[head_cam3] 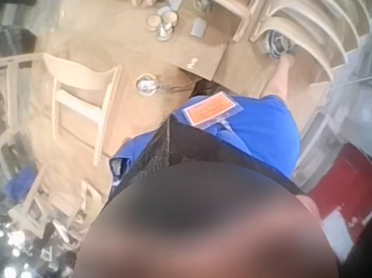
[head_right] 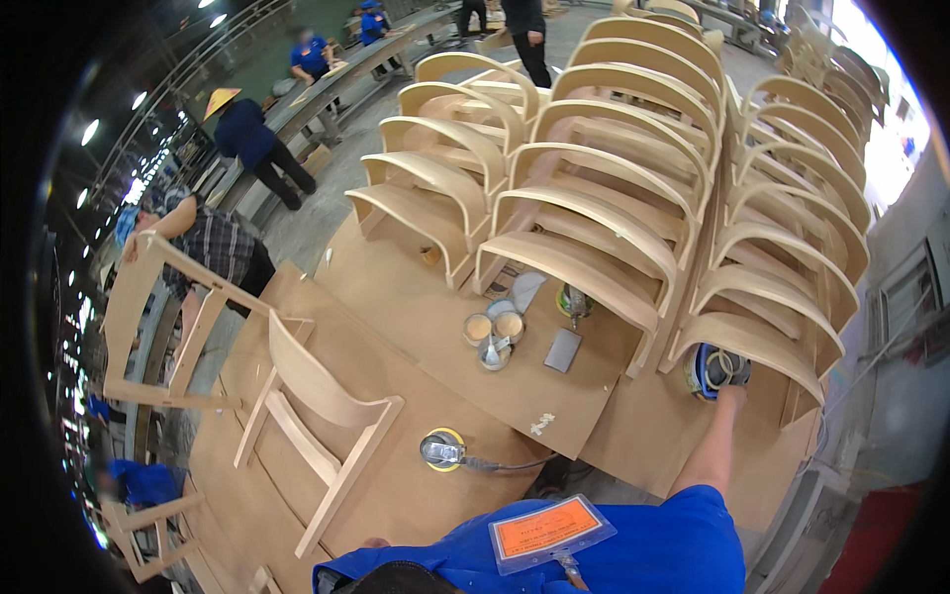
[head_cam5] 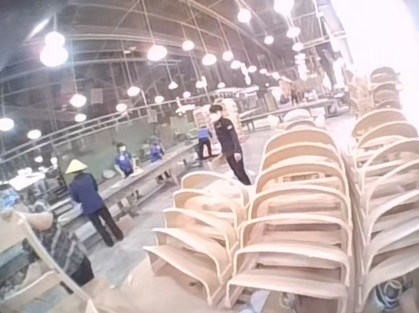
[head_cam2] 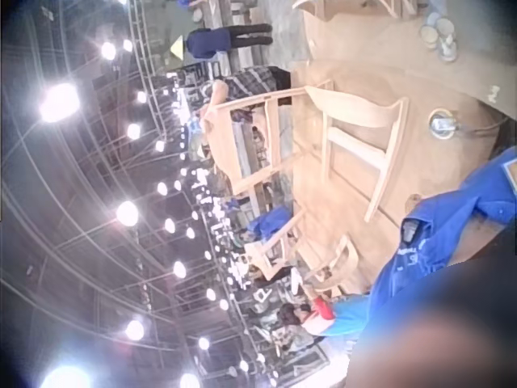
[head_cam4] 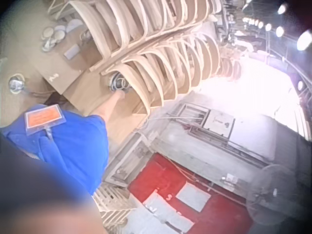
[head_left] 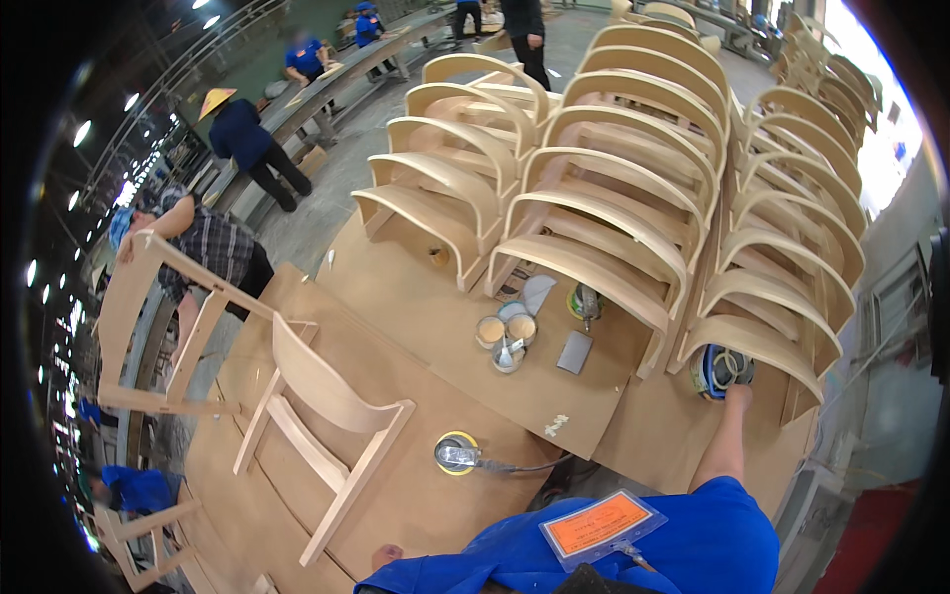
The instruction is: The person assembles a wooden chair by attaching a curved backrest to the frame. They apply glue to the joints, use an orbital sander to smooth the surfaces, and inspect the assembled chair.
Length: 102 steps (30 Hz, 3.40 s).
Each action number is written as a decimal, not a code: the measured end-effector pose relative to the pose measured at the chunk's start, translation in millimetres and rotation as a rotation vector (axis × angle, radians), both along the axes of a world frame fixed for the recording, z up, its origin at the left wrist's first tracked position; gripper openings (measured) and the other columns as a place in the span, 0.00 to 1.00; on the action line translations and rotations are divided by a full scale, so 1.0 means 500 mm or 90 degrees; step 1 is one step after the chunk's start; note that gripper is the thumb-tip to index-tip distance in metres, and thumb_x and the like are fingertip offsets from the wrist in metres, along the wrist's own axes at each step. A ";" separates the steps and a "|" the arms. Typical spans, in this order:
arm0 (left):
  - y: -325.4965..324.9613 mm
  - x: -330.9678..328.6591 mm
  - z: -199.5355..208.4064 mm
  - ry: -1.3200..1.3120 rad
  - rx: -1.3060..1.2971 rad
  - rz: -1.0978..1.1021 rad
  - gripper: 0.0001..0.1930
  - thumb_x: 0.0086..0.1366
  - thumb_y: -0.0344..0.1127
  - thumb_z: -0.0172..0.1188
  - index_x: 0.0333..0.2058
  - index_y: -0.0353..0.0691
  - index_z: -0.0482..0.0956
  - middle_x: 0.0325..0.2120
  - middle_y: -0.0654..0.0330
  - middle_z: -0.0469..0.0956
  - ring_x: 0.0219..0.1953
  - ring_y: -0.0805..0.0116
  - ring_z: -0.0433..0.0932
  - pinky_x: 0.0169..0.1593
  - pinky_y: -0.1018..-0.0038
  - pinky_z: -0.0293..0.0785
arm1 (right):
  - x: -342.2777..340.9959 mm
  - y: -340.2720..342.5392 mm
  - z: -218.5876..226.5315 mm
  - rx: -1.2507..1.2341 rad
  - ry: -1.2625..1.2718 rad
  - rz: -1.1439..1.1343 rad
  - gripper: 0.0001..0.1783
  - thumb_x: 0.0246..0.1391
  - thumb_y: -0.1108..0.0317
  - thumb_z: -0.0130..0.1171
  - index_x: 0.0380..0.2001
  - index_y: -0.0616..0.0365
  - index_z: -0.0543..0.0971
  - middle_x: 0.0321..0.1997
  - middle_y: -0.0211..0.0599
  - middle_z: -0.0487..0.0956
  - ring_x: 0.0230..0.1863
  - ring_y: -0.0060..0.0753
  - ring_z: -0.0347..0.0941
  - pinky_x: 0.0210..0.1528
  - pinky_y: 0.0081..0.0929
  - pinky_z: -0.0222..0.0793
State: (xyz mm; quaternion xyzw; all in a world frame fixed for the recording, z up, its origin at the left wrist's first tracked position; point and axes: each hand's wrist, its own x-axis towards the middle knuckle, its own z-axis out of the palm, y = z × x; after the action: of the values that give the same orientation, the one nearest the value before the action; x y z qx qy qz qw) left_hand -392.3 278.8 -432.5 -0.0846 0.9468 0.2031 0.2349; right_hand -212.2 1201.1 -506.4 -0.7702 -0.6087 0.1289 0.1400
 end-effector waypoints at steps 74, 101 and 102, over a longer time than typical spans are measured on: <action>0.241 0.226 0.009 0.019 -0.216 -0.107 0.25 0.51 0.40 0.67 0.48 0.44 0.70 0.47 0.61 0.72 0.52 0.59 0.68 0.52 0.61 0.66 | -0.484 -0.774 0.456 -0.164 0.254 1.320 0.40 0.33 0.74 0.70 0.54 0.55 0.67 0.48 0.45 0.70 0.51 0.50 0.67 0.54 0.37 0.65; 0.380 -0.058 0.151 0.212 0.400 0.135 0.54 0.54 0.41 0.68 0.68 0.40 0.34 0.66 0.42 0.45 0.68 0.52 0.47 0.68 0.67 0.47 | -0.921 -0.999 0.456 -0.534 0.315 1.395 0.42 0.47 0.58 0.65 0.64 0.48 0.57 0.58 0.45 0.67 0.59 0.40 0.64 0.60 0.36 0.62; 0.381 -0.056 0.150 0.224 0.380 0.126 0.55 0.54 0.41 0.68 0.67 0.40 0.34 0.66 0.41 0.46 0.68 0.51 0.48 0.68 0.67 0.48 | -0.938 -1.006 0.459 -0.549 0.298 1.381 0.42 0.48 0.60 0.65 0.64 0.46 0.57 0.58 0.45 0.68 0.57 0.40 0.66 0.59 0.36 0.63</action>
State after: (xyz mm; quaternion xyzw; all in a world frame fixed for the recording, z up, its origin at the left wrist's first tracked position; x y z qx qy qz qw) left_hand -420.1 469.6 -357.6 -0.0672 0.8589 0.5040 0.0617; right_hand -681.1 698.1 -276.8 0.2056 -0.8087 0.5116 -0.2050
